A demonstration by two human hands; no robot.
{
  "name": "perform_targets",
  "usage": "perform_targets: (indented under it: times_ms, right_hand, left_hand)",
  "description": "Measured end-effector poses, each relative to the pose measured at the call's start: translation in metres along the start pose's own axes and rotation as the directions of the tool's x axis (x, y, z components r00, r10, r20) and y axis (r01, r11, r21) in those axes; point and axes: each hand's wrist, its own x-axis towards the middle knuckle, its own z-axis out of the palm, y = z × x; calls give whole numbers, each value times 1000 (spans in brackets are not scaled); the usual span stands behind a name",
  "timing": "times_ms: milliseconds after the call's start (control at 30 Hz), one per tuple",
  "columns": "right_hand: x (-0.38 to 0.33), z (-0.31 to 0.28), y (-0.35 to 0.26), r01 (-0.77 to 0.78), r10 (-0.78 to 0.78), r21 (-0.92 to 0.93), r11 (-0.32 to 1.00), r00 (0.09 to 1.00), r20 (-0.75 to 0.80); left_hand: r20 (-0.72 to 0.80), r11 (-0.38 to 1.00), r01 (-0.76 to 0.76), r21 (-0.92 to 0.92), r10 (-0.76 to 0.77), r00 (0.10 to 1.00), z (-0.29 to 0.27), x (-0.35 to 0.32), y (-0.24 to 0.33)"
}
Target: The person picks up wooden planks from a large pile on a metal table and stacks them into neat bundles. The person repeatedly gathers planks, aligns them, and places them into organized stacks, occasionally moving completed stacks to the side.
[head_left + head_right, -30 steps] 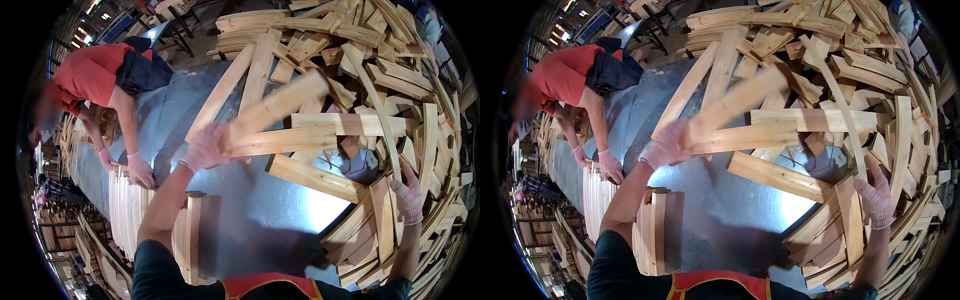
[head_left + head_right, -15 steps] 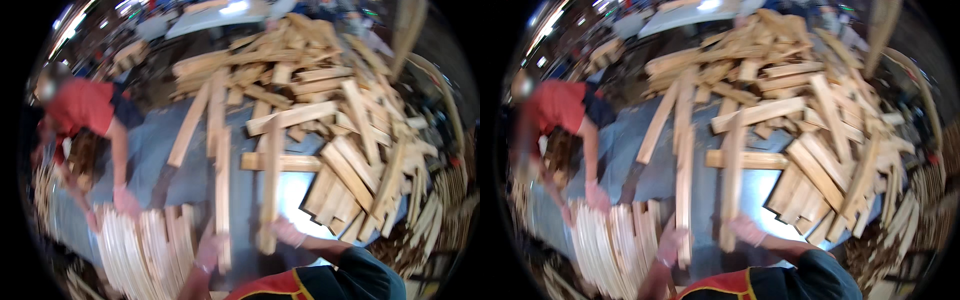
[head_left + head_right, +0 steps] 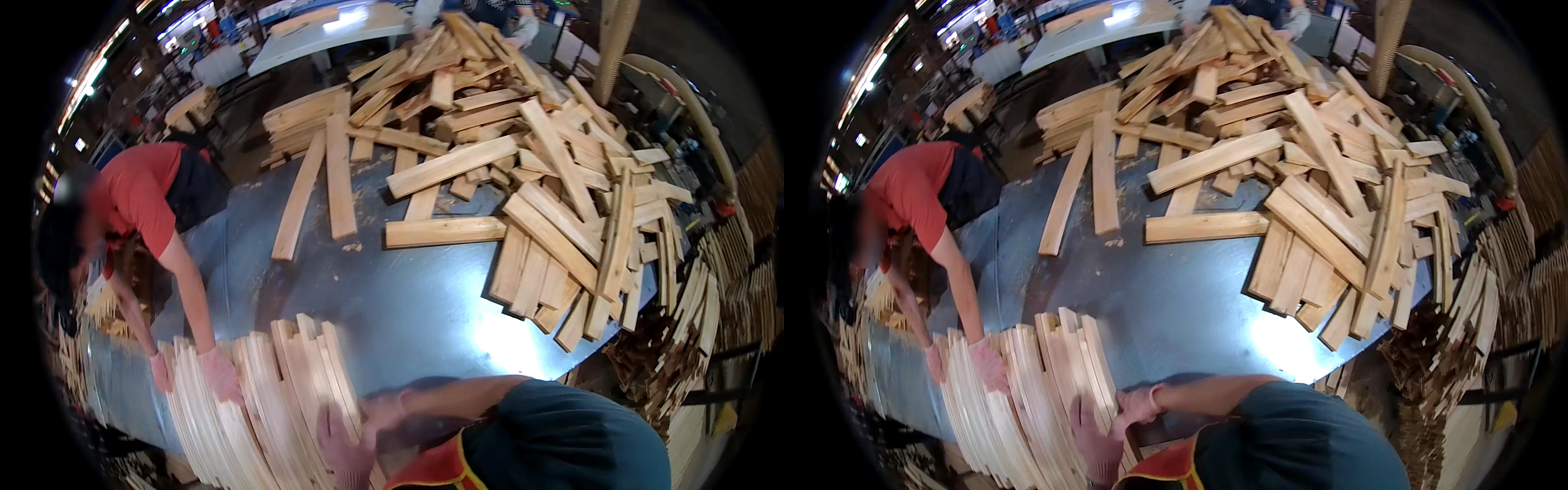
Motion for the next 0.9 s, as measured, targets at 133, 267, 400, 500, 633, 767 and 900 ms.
perform_targets:
  times_ms: [133,267,400,500,633,767,900]
  right_hand:
    - [-10,-86,55,373,-371,219,901,927,-54]
    - [-102,-256,88,298,-252,51,953,876,-411]
    - [-173,-400,128,-210,-241,-387,898,503,-830]
    - [-191,-477,170,-704,-285,-479,524,386,-878]
    - [-210,-525,213,-829,-128,-418,371,400,-908]
    - [-223,-530,188,-672,-280,-529,518,452,-847]
    - [-255,-526,155,-351,-549,-551,757,113,-828]
  left_hand:
    - [54,995,24,-95,-19,998,27,98,9]
    - [16,989,-89,-118,92,996,103,231,-5]
    - [261,983,164,-85,-137,956,161,380,19]
    - [270,943,316,101,-332,904,203,451,48]
    - [215,940,340,37,-339,916,245,493,12]
    - [14,973,197,124,-200,980,218,498,-85]
    - [-21,906,317,280,-325,946,194,477,-120]
